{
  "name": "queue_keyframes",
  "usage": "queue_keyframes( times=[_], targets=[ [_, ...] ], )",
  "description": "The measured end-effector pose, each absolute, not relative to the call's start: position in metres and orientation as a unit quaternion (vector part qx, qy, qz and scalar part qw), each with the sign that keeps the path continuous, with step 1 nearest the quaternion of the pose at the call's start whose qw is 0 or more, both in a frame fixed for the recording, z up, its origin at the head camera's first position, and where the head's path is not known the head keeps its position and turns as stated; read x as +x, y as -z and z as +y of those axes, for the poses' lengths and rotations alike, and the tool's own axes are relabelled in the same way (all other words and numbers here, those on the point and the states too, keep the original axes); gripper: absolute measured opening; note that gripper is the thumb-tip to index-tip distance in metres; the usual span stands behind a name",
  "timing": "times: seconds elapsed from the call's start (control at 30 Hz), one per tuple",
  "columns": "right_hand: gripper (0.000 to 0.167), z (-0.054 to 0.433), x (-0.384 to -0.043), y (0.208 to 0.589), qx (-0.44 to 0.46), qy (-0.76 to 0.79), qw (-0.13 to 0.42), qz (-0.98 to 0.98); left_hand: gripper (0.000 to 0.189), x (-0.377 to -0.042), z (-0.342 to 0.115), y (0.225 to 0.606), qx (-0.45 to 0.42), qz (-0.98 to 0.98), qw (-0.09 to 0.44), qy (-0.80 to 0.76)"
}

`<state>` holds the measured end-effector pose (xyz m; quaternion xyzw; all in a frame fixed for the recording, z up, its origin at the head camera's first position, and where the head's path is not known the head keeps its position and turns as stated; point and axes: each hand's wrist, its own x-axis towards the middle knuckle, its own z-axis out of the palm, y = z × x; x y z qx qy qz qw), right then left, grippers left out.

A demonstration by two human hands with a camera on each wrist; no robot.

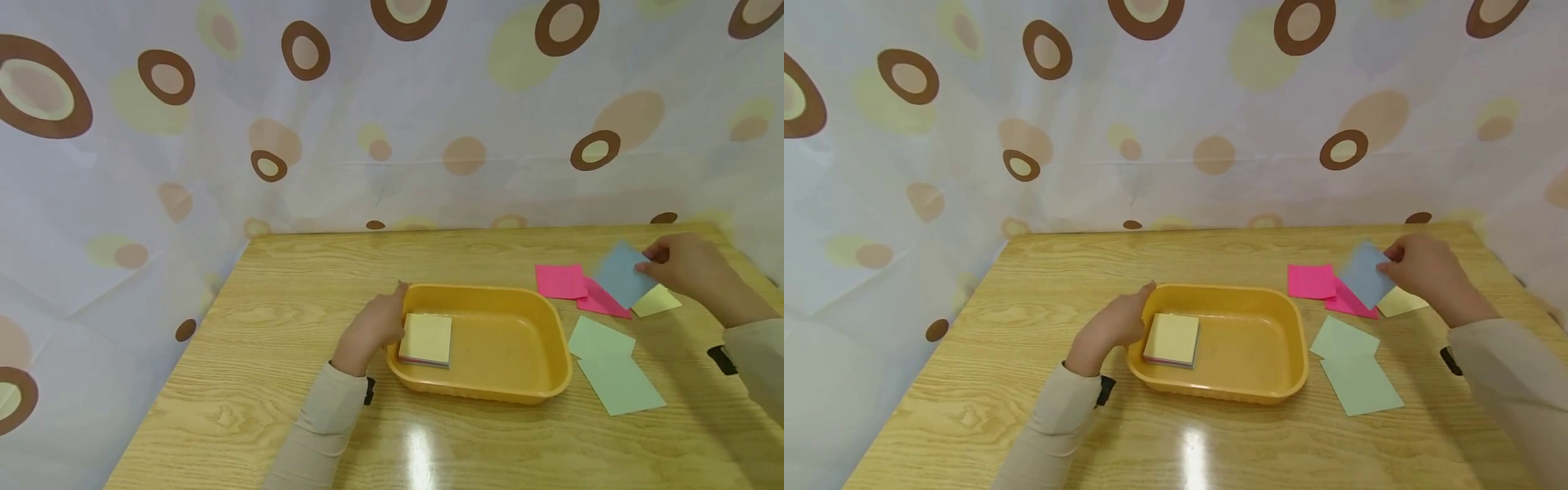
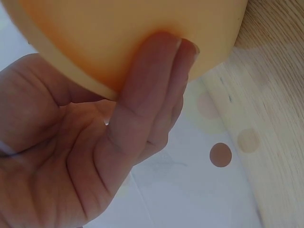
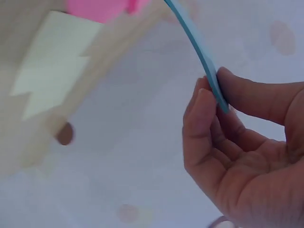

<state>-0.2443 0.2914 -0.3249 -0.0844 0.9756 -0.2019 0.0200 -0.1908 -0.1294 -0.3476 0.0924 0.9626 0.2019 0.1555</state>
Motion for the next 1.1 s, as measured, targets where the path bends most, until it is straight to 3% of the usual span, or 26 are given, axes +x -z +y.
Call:
queue_keyframes(
  times=[0.13, 0.27, 0.77, 1.1],
  targets=[
    [0.033, 0.263, -0.234, 0.306, -0.094, 0.221, -0.042, 0.97, 0.074, -0.191, -0.129, 0.346, 0.091, 0.962, 0.159, -0.204],
    [0.032, 0.229, -0.224, 0.292, -0.125, 0.26, -0.04, 0.957, 0.075, -0.191, -0.129, 0.345, 0.09, 0.962, 0.162, -0.202],
    [0.013, 0.118, -0.232, 0.303, -0.255, 0.327, 0.165, 0.895, 0.075, -0.193, -0.129, 0.348, 0.09, 0.961, 0.167, -0.199],
    [0.012, 0.059, -0.246, 0.336, -0.289, 0.313, 0.255, 0.868, 0.074, -0.194, -0.131, 0.349, 0.085, 0.962, 0.161, -0.204]
  ],
)
